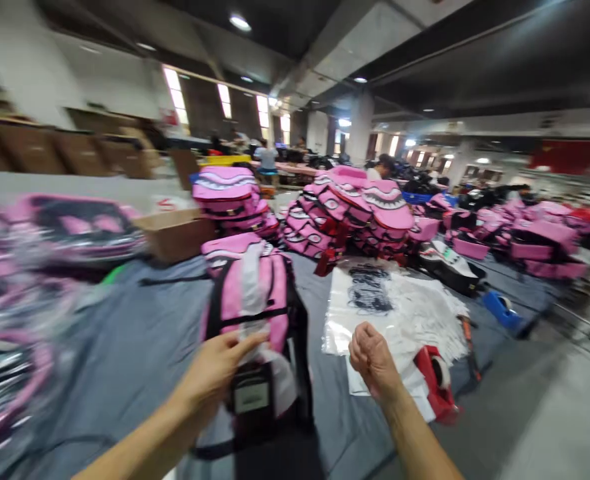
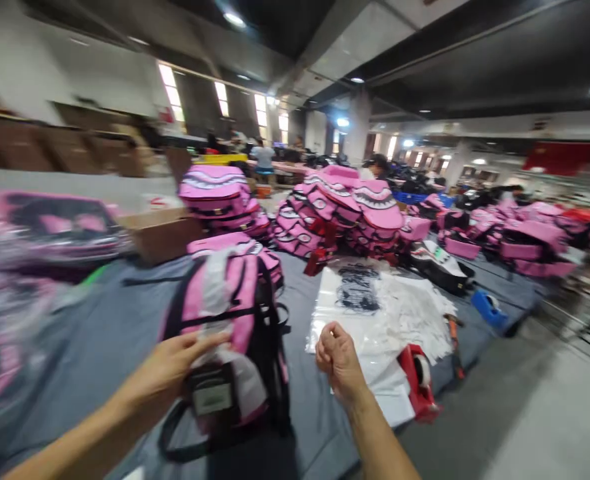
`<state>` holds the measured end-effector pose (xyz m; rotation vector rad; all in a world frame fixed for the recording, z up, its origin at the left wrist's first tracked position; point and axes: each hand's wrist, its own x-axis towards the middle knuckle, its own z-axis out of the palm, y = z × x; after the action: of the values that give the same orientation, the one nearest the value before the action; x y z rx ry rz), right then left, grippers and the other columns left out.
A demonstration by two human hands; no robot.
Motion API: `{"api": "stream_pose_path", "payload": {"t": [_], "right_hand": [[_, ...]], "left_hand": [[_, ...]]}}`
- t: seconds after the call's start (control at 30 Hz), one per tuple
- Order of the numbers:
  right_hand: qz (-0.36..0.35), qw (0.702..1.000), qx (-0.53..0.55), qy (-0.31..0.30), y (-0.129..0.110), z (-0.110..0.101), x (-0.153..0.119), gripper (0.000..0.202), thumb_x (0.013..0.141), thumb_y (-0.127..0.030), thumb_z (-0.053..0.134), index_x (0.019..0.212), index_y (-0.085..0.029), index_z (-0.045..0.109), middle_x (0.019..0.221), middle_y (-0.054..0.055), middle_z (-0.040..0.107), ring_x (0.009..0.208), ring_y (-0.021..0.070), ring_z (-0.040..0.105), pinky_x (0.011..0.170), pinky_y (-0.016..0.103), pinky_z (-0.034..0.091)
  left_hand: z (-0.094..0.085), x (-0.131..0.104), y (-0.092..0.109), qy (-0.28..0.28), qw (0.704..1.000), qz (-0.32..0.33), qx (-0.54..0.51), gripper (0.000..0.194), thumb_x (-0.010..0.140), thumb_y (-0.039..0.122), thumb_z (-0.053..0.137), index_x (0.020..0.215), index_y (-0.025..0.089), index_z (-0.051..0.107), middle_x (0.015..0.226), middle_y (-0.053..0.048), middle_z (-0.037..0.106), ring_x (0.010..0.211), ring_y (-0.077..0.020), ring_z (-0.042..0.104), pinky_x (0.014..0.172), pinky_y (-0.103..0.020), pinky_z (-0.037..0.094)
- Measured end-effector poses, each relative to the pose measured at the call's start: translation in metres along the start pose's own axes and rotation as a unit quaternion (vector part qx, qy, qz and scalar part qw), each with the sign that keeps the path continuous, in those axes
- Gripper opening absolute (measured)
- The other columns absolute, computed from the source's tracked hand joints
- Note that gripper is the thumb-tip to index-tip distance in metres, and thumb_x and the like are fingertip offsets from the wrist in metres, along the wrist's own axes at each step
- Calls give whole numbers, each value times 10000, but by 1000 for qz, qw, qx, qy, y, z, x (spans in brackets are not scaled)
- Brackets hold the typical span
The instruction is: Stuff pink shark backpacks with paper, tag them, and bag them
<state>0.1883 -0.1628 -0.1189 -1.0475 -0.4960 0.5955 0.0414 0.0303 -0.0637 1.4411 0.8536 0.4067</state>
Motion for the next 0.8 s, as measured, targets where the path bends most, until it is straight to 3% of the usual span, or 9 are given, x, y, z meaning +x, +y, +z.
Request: {"api": "stream_pose_path", "payload": {"t": [0.07, 0.13, 0.23, 0.3, 0.4, 0.5, 0.7, 0.8], "right_hand": [[-16, 993, -62, -104, -25, 51, 20, 504, 787, -627, 733, 765, -226, 427, 534, -128, 306, 455, 52, 186, 435, 193, 176], [-36, 973, -143, -176, -36, 89, 38, 502, 785, -641, 722, 767, -214, 459, 569, -115, 342, 484, 55, 232, 457, 197, 207], [-70, 936, -265, -222, -34, 119, 60, 516, 773, -664, 703, 731, -202, 478, 619, -87, 391, 548, 70, 305, 497, 204, 252], [-83, 907, -346, -224, -29, 126, 70, 478, 801, -621, 687, 708, -197, 486, 628, -74, 422, 575, 80, 341, 520, 210, 269], [-84, 861, -463, -194, -25, 128, 75, 312, 861, -410, 668, 697, -190, 521, 607, -66, 469, 579, 90, 389, 545, 218, 270], [-75, 819, -546, -160, -26, 131, 74, 209, 843, -239, 664, 680, -186, 544, 588, -64, 499, 575, 93, 418, 556, 223, 258], [-42, 756, -642, -122, -33, 143, 73, 185, 825, -214, 672, 664, -191, 585, 596, -48, 560, 572, 102, 446, 564, 238, 236], [-33, 734, -669, -113, -34, 147, 74, 144, 804, -209, 676, 679, -200, 606, 624, -36, 608, 593, 116, 489, 578, 242, 249]], "left_hand": [[-6, 5, 3, -54, 997, 1, -60, 552, 400, 623, 850, 555, 159, 595, 482, 23, 578, 457, -108, 475, 489, -235, 338], [-9, 8, 5, -59, 993, 16, -102, 521, 399, 591, 850, 547, 150, 617, 496, 2, 599, 460, -108, 480, 496, -237, 342], [-10, 10, 3, -59, 990, 33, -125, 493, 420, 568, 849, 552, 141, 643, 513, -15, 613, 472, -107, 479, 510, -237, 331], [-9, 12, 0, -76, 987, 44, -134, 487, 426, 568, 844, 545, 143, 639, 504, -9, 596, 471, -102, 457, 511, -238, 314], [-9, 18, -4, -92, 983, 53, -148, 473, 409, 551, 836, 530, 140, 636, 478, 4, 562, 452, -89, 413, 503, -243, 296], [-7, 22, -7, -94, 980, 50, -166, 444, 402, 522, 823, 525, 135, 642, 481, -10, 573, 447, -96, 422, 497, -250, 299], [-10, 20, -2, -102, 975, 39, -193, 471, 376, 532, 843, 546, 127, 670, 515, -25, 603, 492, -117, 460, 535, -258, 348], [-10, 20, -3, -114, 974, 48, -192, 553, 413, 633, 853, 577, 138, 670, 537, -7, 593, 510, -112, 454, 545, -251, 352]]}}
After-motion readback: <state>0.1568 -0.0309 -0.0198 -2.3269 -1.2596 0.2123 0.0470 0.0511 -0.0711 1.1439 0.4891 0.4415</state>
